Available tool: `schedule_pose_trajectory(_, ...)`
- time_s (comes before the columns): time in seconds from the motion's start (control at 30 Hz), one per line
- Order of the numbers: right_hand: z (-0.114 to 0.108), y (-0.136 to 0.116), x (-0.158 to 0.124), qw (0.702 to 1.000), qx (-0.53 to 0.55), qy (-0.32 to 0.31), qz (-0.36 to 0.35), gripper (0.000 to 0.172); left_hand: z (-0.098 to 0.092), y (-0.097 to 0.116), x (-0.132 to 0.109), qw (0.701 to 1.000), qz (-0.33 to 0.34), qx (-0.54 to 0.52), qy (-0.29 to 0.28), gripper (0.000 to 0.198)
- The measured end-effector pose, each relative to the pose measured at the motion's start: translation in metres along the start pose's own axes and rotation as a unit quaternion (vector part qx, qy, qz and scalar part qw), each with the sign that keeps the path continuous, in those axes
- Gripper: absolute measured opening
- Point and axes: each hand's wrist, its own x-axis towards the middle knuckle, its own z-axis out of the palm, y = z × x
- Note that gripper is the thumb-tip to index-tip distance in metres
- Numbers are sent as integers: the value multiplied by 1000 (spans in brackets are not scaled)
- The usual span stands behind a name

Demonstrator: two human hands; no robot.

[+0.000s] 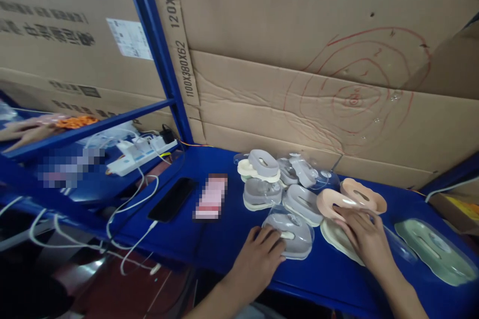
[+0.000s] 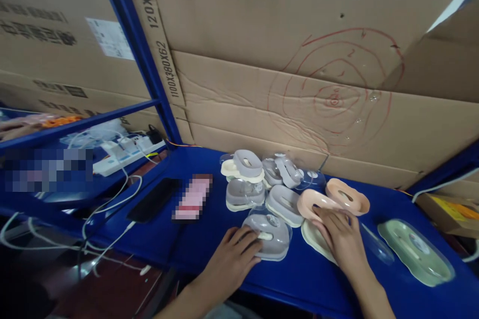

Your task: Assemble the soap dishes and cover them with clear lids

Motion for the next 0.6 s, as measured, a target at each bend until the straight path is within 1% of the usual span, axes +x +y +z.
schedule_pose_trajectory(0.1, 7, 0, 32, 1000, 3, 2, -6, 38, 6, 1, 3, 999, 14, 33, -7, 20)
schedule_pose_trajectory(0.17, 7, -12, 40, 1000, 15, 17, -4, 43, 9, 0, 4, 999, 21, 37, -5, 19)
schedule_pose_trajectory(0.23, 3, -34, 37, 998, 57, 9, -20, 49, 11, -1, 5, 999, 27, 30, 4, 18)
schedule_pose_trajectory(0.33, -3, -76, 24, 988, 126, -52, -73, 59, 13, -2, 4, 999, 30, 24, 12, 17)
schedule_pose_trajectory(0.4, -2, -97, 16, 983, 150, -70, -84, 61, 13, -3, 4, 999, 28, 23, 14, 17)
schedule_pose_trajectory(0.47, 1, -107, 13, 982, 166, -56, -71, 56, 13, -3, 4, 999, 27, 17, 15, 17)
schedule_pose_trajectory(0.6, 8, -107, 10, 980, 195, -34, -28, 47, 13, -4, 4, 999, 34, 10, 20, 18)
